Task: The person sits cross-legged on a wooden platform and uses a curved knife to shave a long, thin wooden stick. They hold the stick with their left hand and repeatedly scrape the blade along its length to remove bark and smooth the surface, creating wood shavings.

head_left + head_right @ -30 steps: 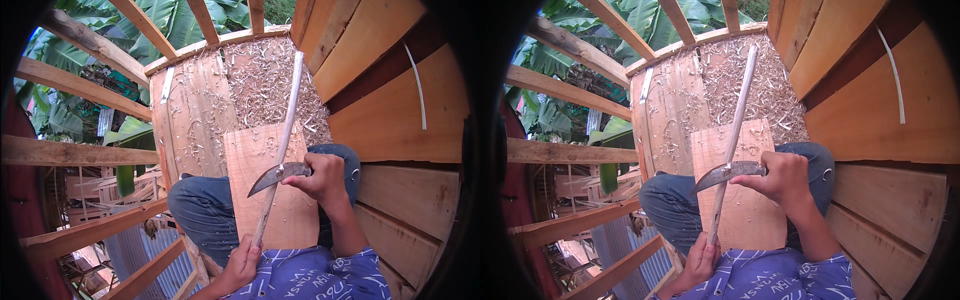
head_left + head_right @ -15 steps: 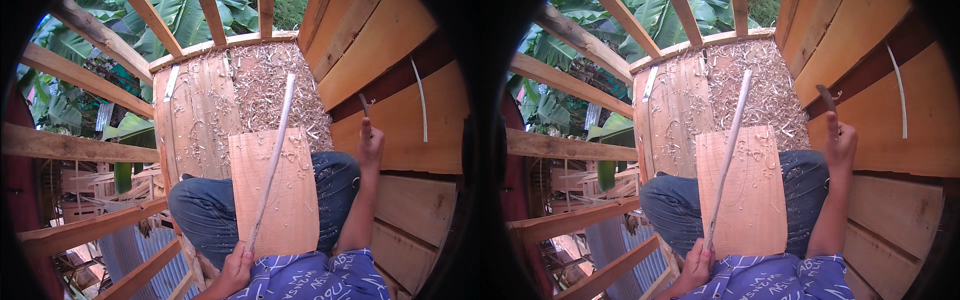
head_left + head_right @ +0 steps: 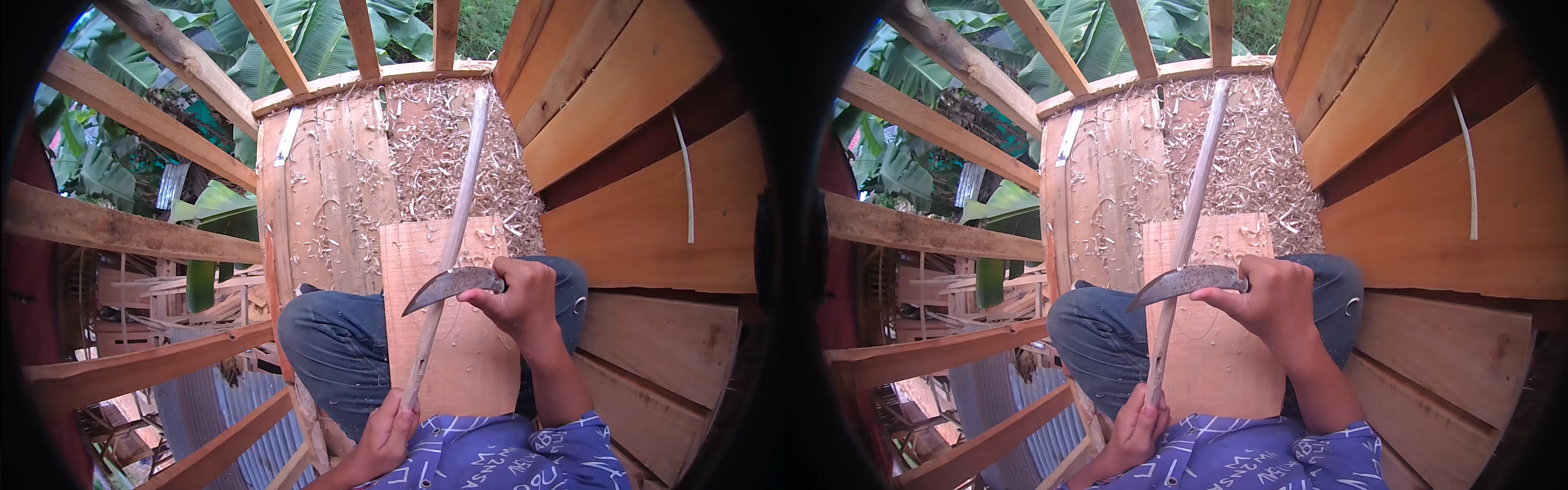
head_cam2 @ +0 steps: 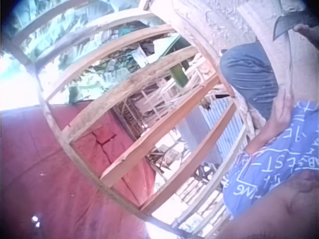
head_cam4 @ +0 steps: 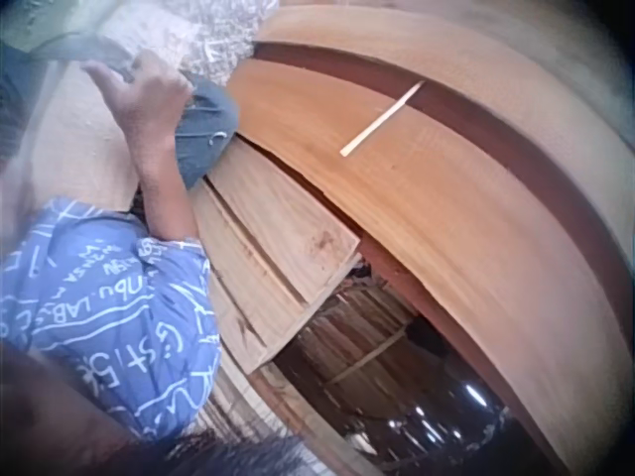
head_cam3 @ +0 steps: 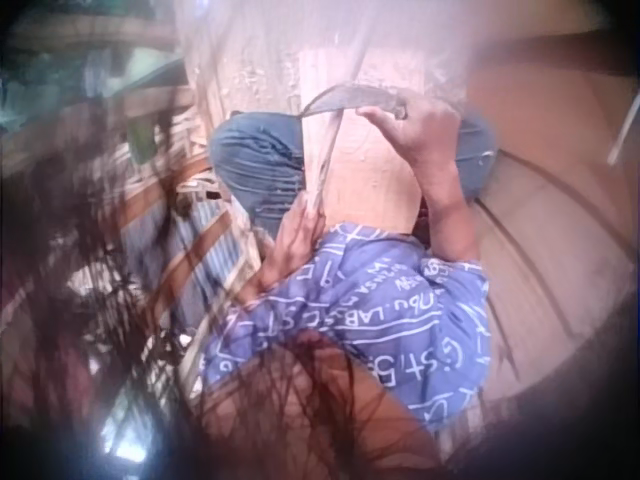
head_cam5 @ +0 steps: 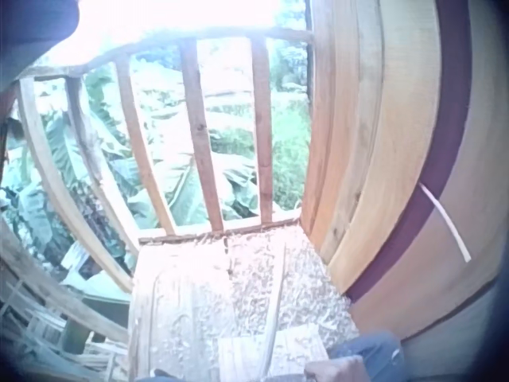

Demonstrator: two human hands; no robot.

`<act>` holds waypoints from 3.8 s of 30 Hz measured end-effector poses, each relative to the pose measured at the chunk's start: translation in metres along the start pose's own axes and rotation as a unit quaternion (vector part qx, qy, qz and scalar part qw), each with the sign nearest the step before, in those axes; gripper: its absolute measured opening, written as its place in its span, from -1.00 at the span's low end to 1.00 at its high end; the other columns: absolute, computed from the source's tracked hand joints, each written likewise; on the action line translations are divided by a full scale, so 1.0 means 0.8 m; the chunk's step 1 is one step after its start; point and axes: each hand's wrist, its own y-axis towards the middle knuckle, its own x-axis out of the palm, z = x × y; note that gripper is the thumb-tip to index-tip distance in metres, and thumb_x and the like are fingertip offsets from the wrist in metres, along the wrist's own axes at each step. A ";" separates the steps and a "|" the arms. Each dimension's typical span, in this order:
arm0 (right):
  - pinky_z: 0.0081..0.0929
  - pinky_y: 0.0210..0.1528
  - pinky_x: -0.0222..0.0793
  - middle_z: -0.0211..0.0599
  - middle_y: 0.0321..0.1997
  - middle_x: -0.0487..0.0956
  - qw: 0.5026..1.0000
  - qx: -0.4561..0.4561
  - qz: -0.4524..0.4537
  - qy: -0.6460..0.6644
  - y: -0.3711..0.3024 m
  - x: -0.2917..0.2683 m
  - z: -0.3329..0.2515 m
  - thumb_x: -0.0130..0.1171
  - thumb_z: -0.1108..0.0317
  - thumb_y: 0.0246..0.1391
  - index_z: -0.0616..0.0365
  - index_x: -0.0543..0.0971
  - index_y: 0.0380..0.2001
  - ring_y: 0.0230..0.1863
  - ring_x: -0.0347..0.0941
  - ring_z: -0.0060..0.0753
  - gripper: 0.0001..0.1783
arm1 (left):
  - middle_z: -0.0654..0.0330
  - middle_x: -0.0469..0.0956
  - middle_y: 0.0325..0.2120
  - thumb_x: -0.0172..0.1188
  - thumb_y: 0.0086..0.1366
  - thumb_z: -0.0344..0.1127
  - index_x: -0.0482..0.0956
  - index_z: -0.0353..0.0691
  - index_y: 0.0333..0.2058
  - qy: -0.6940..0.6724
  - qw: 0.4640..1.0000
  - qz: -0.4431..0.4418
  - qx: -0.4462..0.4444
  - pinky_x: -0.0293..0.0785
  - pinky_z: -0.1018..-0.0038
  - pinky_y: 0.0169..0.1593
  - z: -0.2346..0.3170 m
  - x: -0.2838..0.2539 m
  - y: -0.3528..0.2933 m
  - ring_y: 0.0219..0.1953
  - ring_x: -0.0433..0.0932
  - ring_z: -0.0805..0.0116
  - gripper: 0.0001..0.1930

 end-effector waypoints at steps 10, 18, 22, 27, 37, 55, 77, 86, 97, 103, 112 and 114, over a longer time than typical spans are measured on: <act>-0.28 -0.65 0.26 -0.10 -0.77 0.38 0.997 -0.017 -0.012 0.070 -0.020 0.010 0.000 0.10 -0.17 -0.01 0.20 0.40 -0.74 -0.70 0.39 -0.04 -0.39 | 0.34 0.22 -0.70 -0.25 0.40 -0.30 0.25 -0.29 -0.29 -0.017 1.000 0.006 0.009 0.10 0.62 -0.58 -0.009 -0.003 0.005 -0.68 0.14 0.63 -0.81; -0.27 -0.65 0.27 -0.15 -0.79 0.38 0.994 -0.022 -0.015 0.103 -0.016 0.014 -0.004 0.08 -0.22 -0.03 0.18 0.41 -0.74 -0.71 0.39 -0.07 -0.38 | 0.35 0.17 -0.72 -0.26 0.42 -0.19 0.23 -0.26 -0.31 0.046 0.999 0.007 0.016 0.07 0.63 -0.58 0.004 0.002 0.008 -0.70 0.09 0.62 -0.76; -0.30 -0.65 0.27 -0.13 -0.78 0.38 0.998 0.010 -0.030 0.045 0.005 0.009 0.027 0.10 -0.18 -0.01 0.18 0.45 -0.68 -0.71 0.38 -0.07 -0.41 | 0.36 0.16 -0.72 -0.26 0.42 -0.21 0.23 -0.26 -0.31 0.047 0.999 0.002 0.021 0.07 0.63 -0.58 -0.003 0.000 0.002 -0.70 0.10 0.62 -0.76; -0.31 -0.67 0.25 -0.14 -0.74 0.40 0.986 -0.139 -0.054 0.079 -0.014 0.015 0.014 0.13 -0.17 -0.03 0.19 0.41 -0.67 -0.70 0.40 -0.10 -0.43 | 0.36 0.18 -0.72 -0.26 0.42 -0.23 0.24 -0.27 -0.31 0.037 0.999 -0.007 0.004 0.08 0.62 -0.57 0.001 -0.001 0.012 -0.69 0.11 0.62 -0.77; -0.33 -0.65 0.22 -0.15 -0.78 0.35 0.992 -0.077 -0.032 0.100 -0.010 0.014 0.027 0.09 -0.05 0.06 0.21 0.37 -0.71 -0.71 0.37 -0.08 -0.46 | 0.36 0.19 -0.72 -0.28 0.42 -0.24 0.26 -0.28 -0.31 0.083 0.996 0.004 0.013 0.09 0.64 -0.57 0.013 -0.006 0.020 -0.68 0.12 0.64 -0.76; -0.35 -0.72 0.18 -0.25 -0.81 0.35 0.996 -0.075 -0.041 0.002 -0.010 -0.017 0.014 0.14 -0.15 -0.04 0.12 0.35 -0.76 -0.77 0.34 -0.18 -0.43 | 0.30 0.25 -0.74 -0.21 0.40 -0.26 0.31 -0.29 -0.31 0.158 0.986 0.054 0.008 0.18 0.57 -0.56 0.043 0.003 0.026 -0.68 0.23 0.60 -0.78; -0.32 -0.70 0.18 -0.21 -0.80 0.34 0.996 -0.072 -0.054 -0.014 -0.015 -0.027 0.023 0.16 -0.16 -0.06 0.15 0.35 -0.76 -0.75 0.34 -0.12 -0.41 | 0.32 0.23 -0.70 -0.23 0.40 -0.29 0.29 -0.28 -0.33 0.131 0.991 0.024 -0.003 0.17 0.58 -0.56 0.039 0.010 0.018 -0.67 0.19 0.61 -0.80; -0.28 -0.62 0.17 -0.03 -0.77 0.33 0.983 0.168 0.051 0.049 0.031 -0.055 0.082 -0.05 -0.17 0.11 0.28 0.38 -0.71 -0.68 0.34 0.05 -0.34 | 0.23 0.29 -0.71 -0.18 0.38 -0.31 0.29 -0.28 -0.30 0.160 0.987 0.009 -0.024 0.23 0.54 -0.53 0.019 0.012 0.005 -0.64 0.30 0.53 -0.84; -0.35 -0.62 0.24 -0.10 -0.74 0.39 0.975 0.030 -0.092 0.202 -0.049 -0.018 0.009 0.06 -0.06 0.07 0.23 0.49 -0.62 -0.69 0.37 -0.05 -0.48 | 0.35 0.32 -0.73 0.03 0.29 -0.38 0.29 -0.30 -0.22 0.143 0.985 0.092 0.027 0.16 0.62 -0.63 0.037 -0.002 0.034 -0.70 0.26 0.67 -0.83; -0.37 -0.70 0.21 -0.16 -0.79 0.34 0.983 -0.026 -0.107 0.148 -0.056 -0.013 0.008 0.15 -0.12 -0.02 0.19 0.41 -0.74 -0.75 0.34 -0.11 -0.43 | 0.37 0.31 -0.74 0.10 0.25 -0.38 0.29 -0.30 -0.21 0.101 0.992 0.064 0.040 0.14 0.65 -0.59 0.023 -0.008 0.037 -0.67 0.27 0.69 -0.79; -0.37 -0.72 0.17 -0.20 -0.81 0.31 0.996 -0.073 -0.049 0.016 -0.035 -0.019 0.012 0.15 -0.18 -0.06 0.15 0.33 -0.79 -0.76 0.32 -0.14 -0.39 | 0.25 0.37 -0.72 0.13 0.22 -0.39 0.31 -0.28 -0.13 0.201 0.974 0.089 0.057 0.18 0.59 -0.57 0.042 0.002 0.032 -0.66 0.29 0.63 -0.73; -0.35 -0.69 0.16 -0.18 -0.81 0.30 0.999 -0.013 0.016 0.028 -0.020 -0.025 0.033 0.10 -0.18 -0.02 0.18 0.32 -0.79 -0.74 0.32 -0.08 -0.37 | 0.24 0.38 -0.71 0.12 0.22 -0.39 0.32 -0.29 -0.14 0.198 0.976 0.079 0.042 0.19 0.58 -0.57 0.041 0.003 0.028 -0.66 0.30 0.62 -0.73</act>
